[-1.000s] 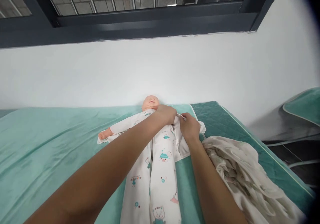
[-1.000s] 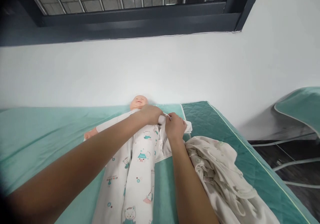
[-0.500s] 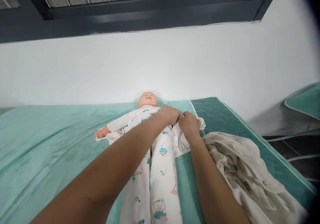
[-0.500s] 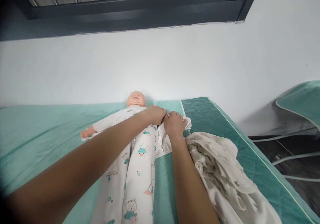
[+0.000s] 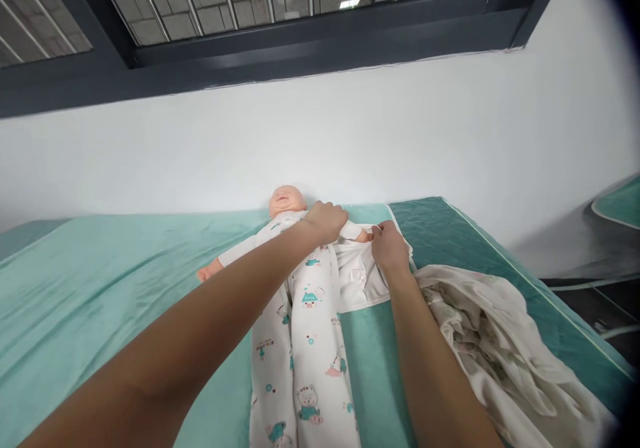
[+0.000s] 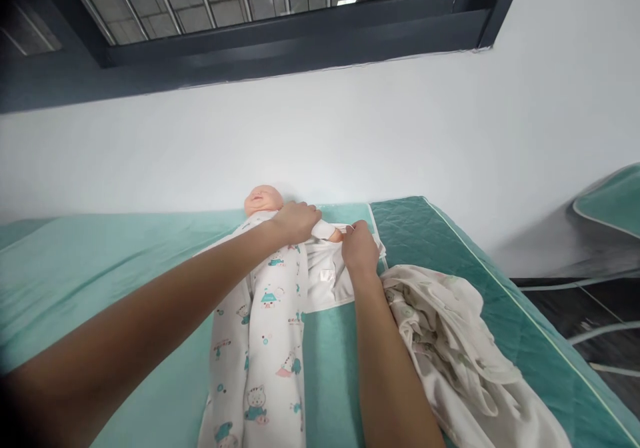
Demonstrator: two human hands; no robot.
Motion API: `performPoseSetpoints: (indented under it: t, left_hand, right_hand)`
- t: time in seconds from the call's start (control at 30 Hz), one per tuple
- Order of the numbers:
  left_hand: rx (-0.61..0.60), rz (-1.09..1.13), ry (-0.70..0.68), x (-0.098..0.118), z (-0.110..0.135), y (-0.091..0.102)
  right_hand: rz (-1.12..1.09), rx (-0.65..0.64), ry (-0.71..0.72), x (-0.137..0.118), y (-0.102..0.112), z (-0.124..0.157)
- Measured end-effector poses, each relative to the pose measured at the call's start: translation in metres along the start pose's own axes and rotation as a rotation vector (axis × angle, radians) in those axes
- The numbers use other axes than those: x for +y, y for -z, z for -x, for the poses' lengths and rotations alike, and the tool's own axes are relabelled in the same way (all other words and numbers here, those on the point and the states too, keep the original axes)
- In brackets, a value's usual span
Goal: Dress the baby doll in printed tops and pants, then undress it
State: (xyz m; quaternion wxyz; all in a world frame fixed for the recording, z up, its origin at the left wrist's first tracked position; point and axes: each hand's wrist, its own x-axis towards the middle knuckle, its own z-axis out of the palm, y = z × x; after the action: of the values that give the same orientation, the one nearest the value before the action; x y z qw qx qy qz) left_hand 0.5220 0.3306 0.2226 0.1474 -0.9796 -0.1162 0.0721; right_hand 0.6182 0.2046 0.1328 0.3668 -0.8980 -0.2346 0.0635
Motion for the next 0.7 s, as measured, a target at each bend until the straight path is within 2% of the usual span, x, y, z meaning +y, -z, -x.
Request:
performPoseSetpoints:
  t: [0.23,0.43,0.53,0.63,0.7]
  left_hand:
    - [0.014,-0.027,0.018,-0.008,0.02,0.014]
    - [0.014,-0.008,0.045,-0.015,0.029,0.026]
    - [0.012,0.016,0.059,-0.016,0.031,0.026]
    - [0.006,0.046,0.041,-0.01,0.026,0.018]
    - [0.003,0.072,0.032,0.0,0.017,0.01]
  right_hand:
    - [-0.175,0.023,-0.009,0.01,-0.001,-0.008]
    - [-0.47,0.017,0.005,0.02,-0.004,-0.017]
    - [-0.634,0.025,-0.009,0.023,-0.004,-0.019]
    - [-0.769,0.108,-0.041,0.017,0.002,-0.016]
    - [-0.82,0.269,-0.059,0.005,0.008,-0.008]
